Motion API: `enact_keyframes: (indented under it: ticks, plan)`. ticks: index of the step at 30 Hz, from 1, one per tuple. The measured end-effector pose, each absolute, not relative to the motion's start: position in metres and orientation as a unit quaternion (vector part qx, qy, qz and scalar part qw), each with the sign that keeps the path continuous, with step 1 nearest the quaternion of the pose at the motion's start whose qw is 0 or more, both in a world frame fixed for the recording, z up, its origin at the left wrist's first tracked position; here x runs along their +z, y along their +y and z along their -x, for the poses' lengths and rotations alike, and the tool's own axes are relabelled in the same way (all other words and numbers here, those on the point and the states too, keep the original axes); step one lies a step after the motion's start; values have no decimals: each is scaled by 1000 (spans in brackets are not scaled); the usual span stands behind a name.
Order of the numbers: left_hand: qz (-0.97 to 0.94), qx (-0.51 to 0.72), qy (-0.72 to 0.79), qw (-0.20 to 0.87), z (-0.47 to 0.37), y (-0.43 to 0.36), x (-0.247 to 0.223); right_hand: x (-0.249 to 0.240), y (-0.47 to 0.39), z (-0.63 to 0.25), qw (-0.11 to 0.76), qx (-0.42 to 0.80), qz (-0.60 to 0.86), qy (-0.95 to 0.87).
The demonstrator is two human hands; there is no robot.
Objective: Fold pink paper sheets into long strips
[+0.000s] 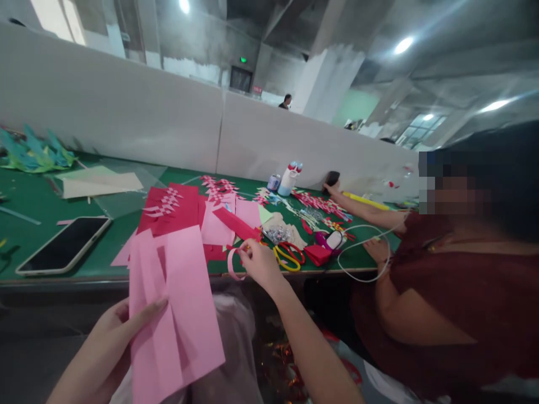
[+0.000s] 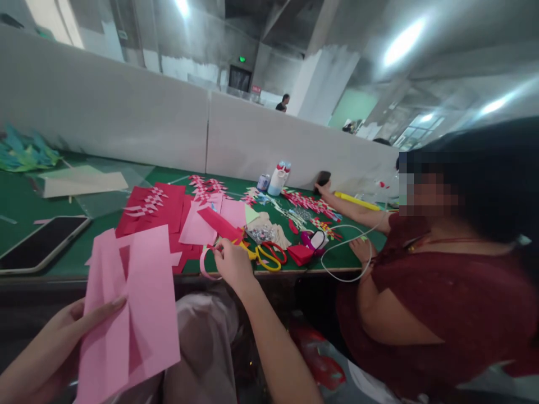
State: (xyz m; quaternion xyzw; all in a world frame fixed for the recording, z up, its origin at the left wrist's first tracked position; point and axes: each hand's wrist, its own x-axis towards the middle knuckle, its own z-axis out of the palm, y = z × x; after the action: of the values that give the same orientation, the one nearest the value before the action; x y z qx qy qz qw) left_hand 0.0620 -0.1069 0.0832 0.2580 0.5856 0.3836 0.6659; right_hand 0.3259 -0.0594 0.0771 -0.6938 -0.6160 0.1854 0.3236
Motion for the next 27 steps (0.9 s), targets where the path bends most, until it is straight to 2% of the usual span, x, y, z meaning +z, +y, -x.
enact_keyframes:
  ticks: [6, 14, 22, 27]
  plan:
    - [-261, 416, 558, 669, -55, -100, 99, 103, 18, -324, 307, 194, 691, -625]
    - [-252, 422, 545, 679, -50, -81, 83, 113, 94, -341, 283, 226, 718, -594]
    - [-269, 406, 543, 684, -53, -79, 82, 89, 99, -366, 184, 150, 777, -584]
    - [-283, 398, 543, 683, -57, -75, 75, 92, 81, -360, 186, 146, 749, -619]
